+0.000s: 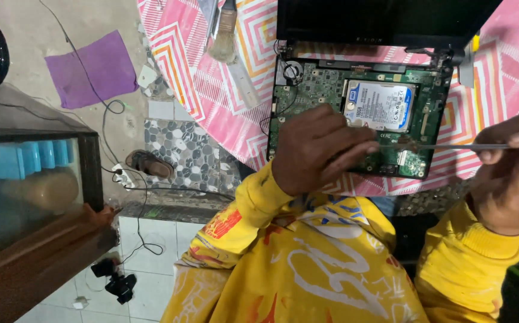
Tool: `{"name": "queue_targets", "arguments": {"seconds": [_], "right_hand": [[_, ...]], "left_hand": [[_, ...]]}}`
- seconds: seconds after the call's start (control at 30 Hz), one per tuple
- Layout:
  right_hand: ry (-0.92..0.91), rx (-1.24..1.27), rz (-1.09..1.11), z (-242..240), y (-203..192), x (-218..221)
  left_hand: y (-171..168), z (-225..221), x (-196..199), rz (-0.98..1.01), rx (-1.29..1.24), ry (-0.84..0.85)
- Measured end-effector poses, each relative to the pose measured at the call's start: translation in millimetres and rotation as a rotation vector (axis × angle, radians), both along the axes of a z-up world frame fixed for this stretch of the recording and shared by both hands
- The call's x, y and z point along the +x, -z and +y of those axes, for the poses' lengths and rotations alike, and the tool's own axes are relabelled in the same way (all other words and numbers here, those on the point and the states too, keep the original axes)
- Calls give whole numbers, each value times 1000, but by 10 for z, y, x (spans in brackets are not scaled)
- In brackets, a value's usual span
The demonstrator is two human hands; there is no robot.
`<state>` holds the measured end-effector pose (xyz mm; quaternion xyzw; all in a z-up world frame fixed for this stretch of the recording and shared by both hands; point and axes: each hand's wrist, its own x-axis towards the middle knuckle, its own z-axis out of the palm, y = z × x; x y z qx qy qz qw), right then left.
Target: Disassembling a laptop by removing the keyboard and unscrewing the motherboard from the chassis.
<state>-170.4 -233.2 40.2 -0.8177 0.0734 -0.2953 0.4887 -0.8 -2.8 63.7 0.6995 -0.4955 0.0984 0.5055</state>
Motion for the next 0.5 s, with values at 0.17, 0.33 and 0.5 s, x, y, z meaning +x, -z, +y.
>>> {"name": "queue_targets", "arguments": {"seconds": [0.17, 0.33, 0.5], "right_hand": [[-38, 27, -129, 161, -203, 145], [-163, 21, -156, -17, -81, 42], [-119, 179, 42, -97, 75, -246]], "left_hand": [[-131, -139, -62, -61, -121, 65], [-1, -54, -98, 159, -94, 93], [194, 147, -32, 181, 63, 207]]}}
